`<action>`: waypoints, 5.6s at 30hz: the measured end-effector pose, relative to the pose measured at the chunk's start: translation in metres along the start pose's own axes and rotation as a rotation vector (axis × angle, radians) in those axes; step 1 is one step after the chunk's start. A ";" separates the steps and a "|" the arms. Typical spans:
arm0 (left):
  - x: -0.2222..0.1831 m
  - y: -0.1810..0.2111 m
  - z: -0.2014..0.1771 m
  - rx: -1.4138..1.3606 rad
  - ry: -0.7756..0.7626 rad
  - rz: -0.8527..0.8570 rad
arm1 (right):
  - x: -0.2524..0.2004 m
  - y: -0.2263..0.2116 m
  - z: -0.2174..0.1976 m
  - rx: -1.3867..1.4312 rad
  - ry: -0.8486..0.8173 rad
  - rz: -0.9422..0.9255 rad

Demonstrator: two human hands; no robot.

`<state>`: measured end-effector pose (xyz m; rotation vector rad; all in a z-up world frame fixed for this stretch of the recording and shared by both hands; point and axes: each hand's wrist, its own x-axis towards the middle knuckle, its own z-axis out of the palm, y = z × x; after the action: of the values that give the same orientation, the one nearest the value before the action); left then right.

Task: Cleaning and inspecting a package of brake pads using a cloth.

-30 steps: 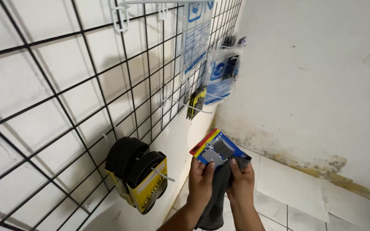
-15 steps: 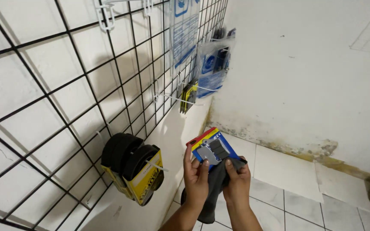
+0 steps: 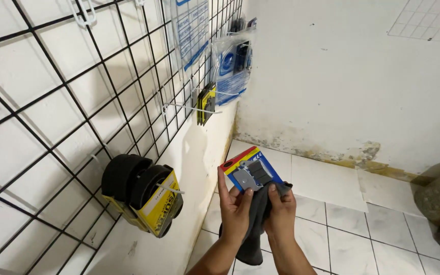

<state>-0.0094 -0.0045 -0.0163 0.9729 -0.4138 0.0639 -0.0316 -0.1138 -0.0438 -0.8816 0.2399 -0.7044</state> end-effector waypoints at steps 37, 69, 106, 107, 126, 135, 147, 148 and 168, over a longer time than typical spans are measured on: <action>-0.010 0.021 -0.010 0.038 -0.009 -0.123 | -0.024 -0.019 0.019 -0.210 -0.078 -0.089; 0.007 0.012 -0.022 0.013 -0.101 -0.073 | -0.004 -0.013 0.014 -0.242 -0.043 -0.031; 0.014 0.055 -0.040 0.414 -0.476 -0.152 | 0.033 -0.035 -0.047 -0.263 -0.123 0.017; 0.014 0.056 -0.040 0.449 -0.498 -0.164 | 0.033 -0.041 -0.041 -0.294 -0.117 -0.015; 0.016 0.036 -0.045 0.288 -0.257 -0.130 | 0.003 -0.013 -0.013 -0.281 -0.012 0.158; 0.023 0.034 -0.048 0.263 -0.278 -0.095 | 0.010 -0.026 -0.025 -0.207 -0.293 0.147; 0.028 0.027 -0.053 0.158 -0.294 -0.228 | 0.022 -0.038 -0.014 -0.402 -0.226 0.062; 0.031 0.025 -0.054 0.157 -0.293 -0.226 | 0.019 -0.035 -0.015 -0.402 -0.227 0.062; 0.067 0.092 -0.062 0.700 -0.810 -0.184 | 0.027 -0.056 -0.036 -0.808 -0.528 0.227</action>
<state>0.0503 0.0893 0.0503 1.7177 -1.0851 -0.3909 -0.0541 -0.1784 -0.0202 -1.7408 0.1414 -0.1184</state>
